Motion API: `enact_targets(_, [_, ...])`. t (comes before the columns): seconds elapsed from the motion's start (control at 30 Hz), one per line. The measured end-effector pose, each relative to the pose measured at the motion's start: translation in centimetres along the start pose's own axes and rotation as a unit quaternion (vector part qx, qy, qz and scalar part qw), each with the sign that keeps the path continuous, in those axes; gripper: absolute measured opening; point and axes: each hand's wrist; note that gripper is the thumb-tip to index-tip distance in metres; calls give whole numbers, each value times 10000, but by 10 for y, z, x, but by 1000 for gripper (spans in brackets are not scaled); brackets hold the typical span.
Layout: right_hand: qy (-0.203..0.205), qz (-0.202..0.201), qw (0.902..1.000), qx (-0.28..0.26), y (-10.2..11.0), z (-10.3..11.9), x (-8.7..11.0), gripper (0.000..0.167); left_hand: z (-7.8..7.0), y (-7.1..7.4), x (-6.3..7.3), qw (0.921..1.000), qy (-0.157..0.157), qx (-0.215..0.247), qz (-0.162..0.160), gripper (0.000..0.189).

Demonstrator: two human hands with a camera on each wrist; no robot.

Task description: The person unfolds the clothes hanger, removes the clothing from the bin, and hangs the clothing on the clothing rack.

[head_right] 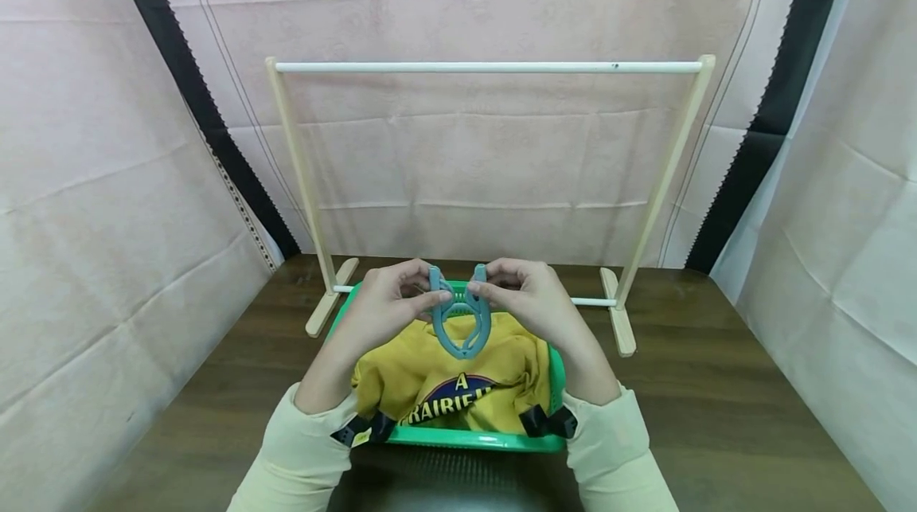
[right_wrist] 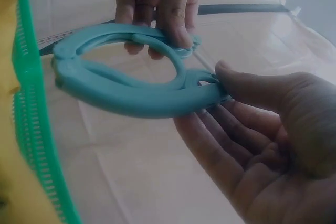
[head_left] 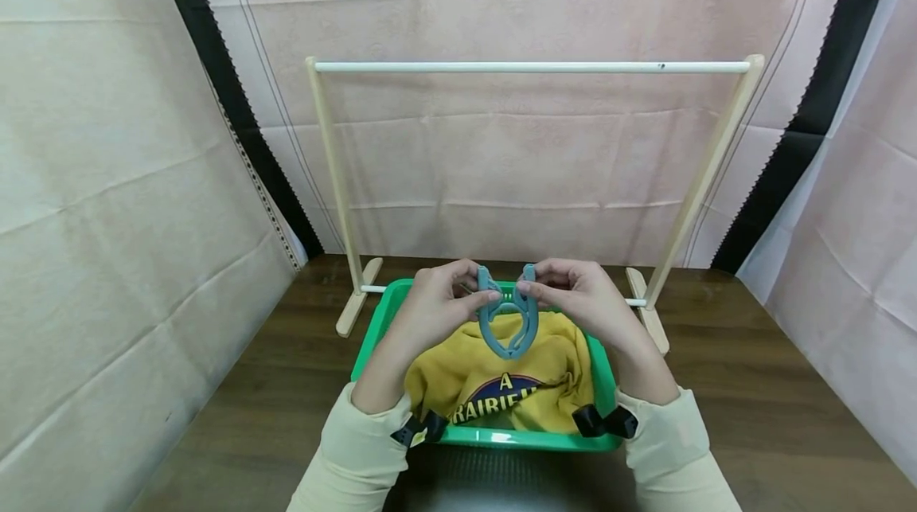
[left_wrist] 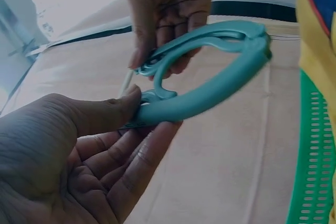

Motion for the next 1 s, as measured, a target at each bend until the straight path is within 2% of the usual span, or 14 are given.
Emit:
enact_targets(0.33, [102,87,9998,126,-5,3,5,18,-4,2,6,9999,33,105,27,8])
enact_targets(0.57, [177,183,9992,319,-3,4,6,16,-6,3,7,9996,201,186,67,12])
enact_targets(1.0, [402,297,9983,299,1,6,9,13,-13,3,9,9997,131,50,200,11])
Point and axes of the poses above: each hand's wrist, its own x-axis away from the middle knuckle, its own y-axis out of the back of the hand, z = x × y, and after that the axes turned 15 degrees about x, right-handed
